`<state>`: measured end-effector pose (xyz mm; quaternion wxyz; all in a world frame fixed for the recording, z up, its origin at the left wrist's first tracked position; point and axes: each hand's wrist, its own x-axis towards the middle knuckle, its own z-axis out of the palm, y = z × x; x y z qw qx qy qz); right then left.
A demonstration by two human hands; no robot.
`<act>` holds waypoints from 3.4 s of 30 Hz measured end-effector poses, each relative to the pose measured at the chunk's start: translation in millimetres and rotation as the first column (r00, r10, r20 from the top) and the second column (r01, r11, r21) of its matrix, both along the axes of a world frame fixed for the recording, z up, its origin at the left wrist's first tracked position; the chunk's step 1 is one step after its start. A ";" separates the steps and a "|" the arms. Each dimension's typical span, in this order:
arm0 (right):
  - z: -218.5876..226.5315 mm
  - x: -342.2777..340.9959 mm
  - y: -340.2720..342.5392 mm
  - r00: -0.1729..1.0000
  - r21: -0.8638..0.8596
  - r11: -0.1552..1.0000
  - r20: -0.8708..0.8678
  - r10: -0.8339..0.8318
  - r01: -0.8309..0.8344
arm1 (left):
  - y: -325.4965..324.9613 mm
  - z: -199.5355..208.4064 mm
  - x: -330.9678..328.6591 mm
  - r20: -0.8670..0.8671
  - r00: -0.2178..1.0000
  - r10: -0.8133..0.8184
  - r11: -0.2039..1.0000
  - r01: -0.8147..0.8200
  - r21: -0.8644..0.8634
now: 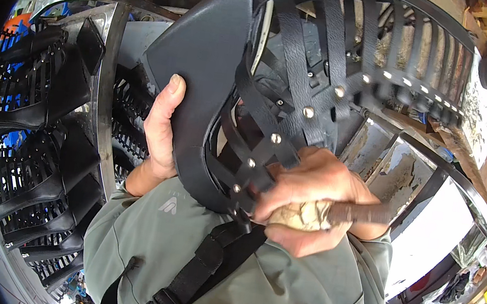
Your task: Assembling and finishing black gladiator-style high-heeled sandals using a hammer to secure components.
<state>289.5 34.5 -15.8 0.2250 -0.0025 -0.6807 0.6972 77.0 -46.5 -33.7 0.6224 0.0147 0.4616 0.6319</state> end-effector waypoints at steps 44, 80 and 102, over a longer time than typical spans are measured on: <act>12.3 -81.5 -3.6 0.759 0.199 0.732 -0.206 -0.618 0.651 | 41.7 12.0 -36.6 -0.179 0.942 0.285 0.551 -0.008 0.835; 9.3 -29.4 16.5 0.687 -0.091 0.848 -0.545 -0.481 0.521 | 5.0 14.7 -75.2 -0.529 0.833 0.161 0.071 0.525 0.848; -115.7 7.9 4.1 0.691 -0.621 0.676 -0.282 -0.666 0.397 | -20.5 25.0 -17.5 -0.540 0.710 0.453 0.470 0.324 0.821</act>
